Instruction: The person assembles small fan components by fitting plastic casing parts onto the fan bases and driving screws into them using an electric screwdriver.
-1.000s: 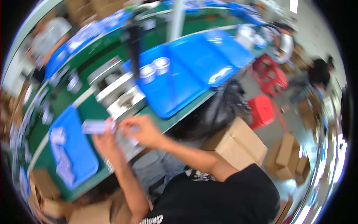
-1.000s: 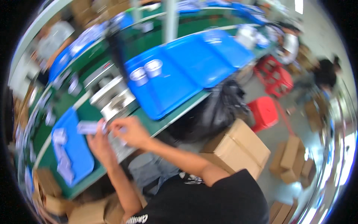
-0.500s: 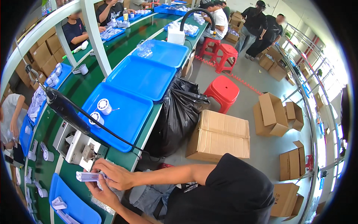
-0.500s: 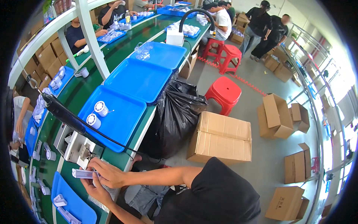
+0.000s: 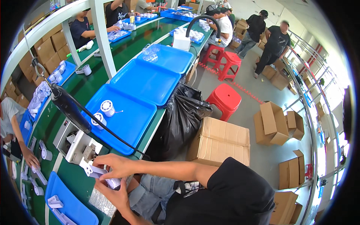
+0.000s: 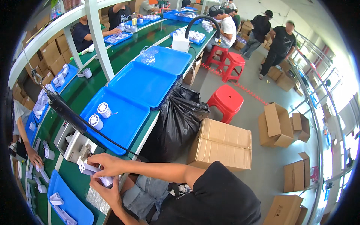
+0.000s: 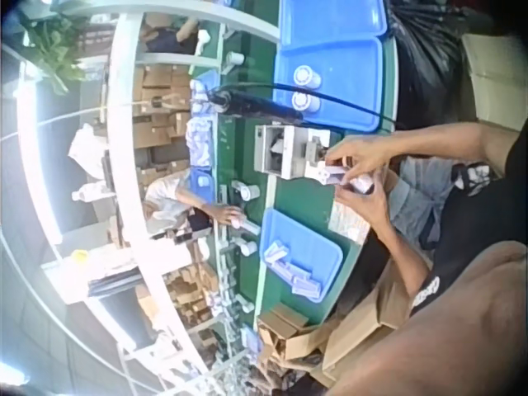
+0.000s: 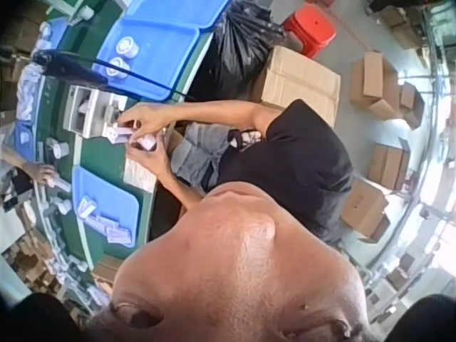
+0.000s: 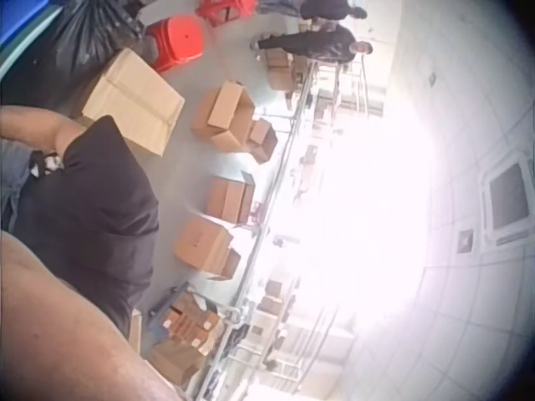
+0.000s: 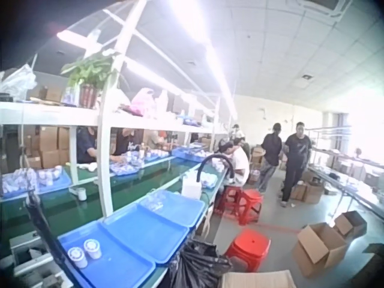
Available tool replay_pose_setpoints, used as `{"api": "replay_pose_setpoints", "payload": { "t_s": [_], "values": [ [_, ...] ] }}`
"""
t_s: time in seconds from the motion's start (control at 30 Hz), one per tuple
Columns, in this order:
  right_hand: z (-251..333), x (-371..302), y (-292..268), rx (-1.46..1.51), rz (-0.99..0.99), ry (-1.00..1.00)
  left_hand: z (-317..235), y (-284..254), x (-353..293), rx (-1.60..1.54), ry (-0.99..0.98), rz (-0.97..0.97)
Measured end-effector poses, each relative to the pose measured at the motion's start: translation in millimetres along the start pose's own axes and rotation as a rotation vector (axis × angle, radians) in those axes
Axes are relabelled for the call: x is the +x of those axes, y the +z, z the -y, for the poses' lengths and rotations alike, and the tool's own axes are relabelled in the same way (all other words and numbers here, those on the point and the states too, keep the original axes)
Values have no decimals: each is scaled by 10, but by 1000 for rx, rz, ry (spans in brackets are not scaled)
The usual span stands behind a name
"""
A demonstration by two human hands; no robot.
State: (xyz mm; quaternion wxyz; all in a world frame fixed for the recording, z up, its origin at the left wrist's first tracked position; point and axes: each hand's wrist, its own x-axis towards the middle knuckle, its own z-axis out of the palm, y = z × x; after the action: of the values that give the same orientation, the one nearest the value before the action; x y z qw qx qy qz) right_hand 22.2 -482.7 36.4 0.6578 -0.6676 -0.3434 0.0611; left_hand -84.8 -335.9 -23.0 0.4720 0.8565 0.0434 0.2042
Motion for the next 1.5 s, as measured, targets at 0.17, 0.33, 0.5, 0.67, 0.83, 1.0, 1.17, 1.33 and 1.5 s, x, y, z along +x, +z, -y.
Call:
{"api": "replay_pose_setpoints", "payload": {
  "t_s": [0.17,0.33,0.5,0.67,0.83,1.0,1.17,1.33,1.5],
  "values": [
    [-5,-42,-47,-48,23,-129,115,-284,100,-268,-57,191],
    [-67,-53,121,-114,9,-96,17,-202,20,155,51,-16],
    [-138,-61,-33,-181,-45,-64,-33,25,73,-117,-56,-102],
    [-60,12,-107,-67,-25,122,-170,-12,224,-164,-14,-44],
    [-186,47,25,-65,16,152,-89,-194,169,-303,-142,10],
    [-195,32,-1,-32,55,74,46,-243,168,-370,-129,95],
    [-255,-37,-81,-58,85,-30,73,-249,203,-431,-92,90],
    [-256,-47,-81,-28,89,-6,103,-260,203,-461,-80,124],
    [-328,-70,-83,-75,99,-102,90,-270,209,-464,-79,129]
  ]
}}
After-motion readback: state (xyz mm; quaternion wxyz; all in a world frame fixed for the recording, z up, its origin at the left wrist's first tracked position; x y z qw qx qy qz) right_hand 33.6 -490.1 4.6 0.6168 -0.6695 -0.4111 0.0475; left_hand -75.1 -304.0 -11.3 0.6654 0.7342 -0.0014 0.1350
